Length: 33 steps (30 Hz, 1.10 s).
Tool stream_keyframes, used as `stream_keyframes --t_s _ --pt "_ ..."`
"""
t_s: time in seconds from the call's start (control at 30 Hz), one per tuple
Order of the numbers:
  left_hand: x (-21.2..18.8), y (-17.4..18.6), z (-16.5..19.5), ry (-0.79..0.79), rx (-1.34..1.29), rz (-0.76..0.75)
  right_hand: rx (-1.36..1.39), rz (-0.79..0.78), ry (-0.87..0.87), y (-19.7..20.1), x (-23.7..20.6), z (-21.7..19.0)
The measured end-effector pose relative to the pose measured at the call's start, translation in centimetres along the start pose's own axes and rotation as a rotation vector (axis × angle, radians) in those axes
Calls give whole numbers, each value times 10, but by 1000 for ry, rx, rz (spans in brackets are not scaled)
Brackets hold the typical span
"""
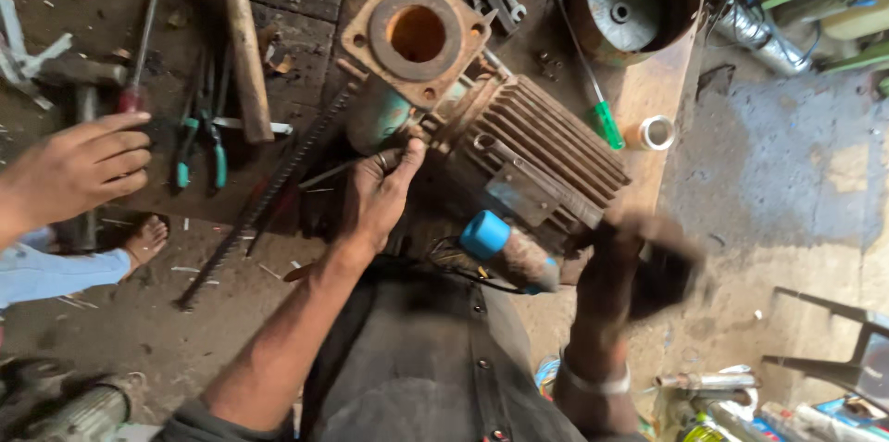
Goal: The person works on a rusty electric motor pump unit on a workshop bench. They hold the pump steady while loosening and tightening bolts with a spanner, reposition the unit, tap parts with a hammer, and use a screwdriver on the housing, working around the pump body and mounting flange.
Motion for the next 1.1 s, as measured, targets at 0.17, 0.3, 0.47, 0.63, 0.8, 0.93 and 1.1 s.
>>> stream_keyframes --t_s 0.17,0.3,0.47,0.63,0.8,0.93,1.1 --pt "-26 23 9 157 -242 -203 -192 -815 134 -48 -42 -81" --pt "-25 38 15 81 -166 -296 -139 -1028 225 -97 -84 -54" --pt "-13 51 5 -111 64 -354 50 -988 -87 -119 -135 -3" --pt "-5 51 -17 -77 -85 -392 8 -549 -633 -134 -154 44" --pt "4 53 -20 -126 2 -453 82 -655 -674 -142 -177 83" --pt "0 56 -3 -360 255 -386 -64 -589 -440 -152 -183 111" --pt "-9 56 16 -492 552 -253 -57 -573 -497 -162 -189 121"
Point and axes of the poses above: each hand's wrist, its own x-axis towards the middle knuckle, its own y-axis out of the back of the hand, z = x × y, the point moved 2 cm from there along x, towards the middle knuckle, and after that the axes turned 1 degree about x, right-handed, at the moved point
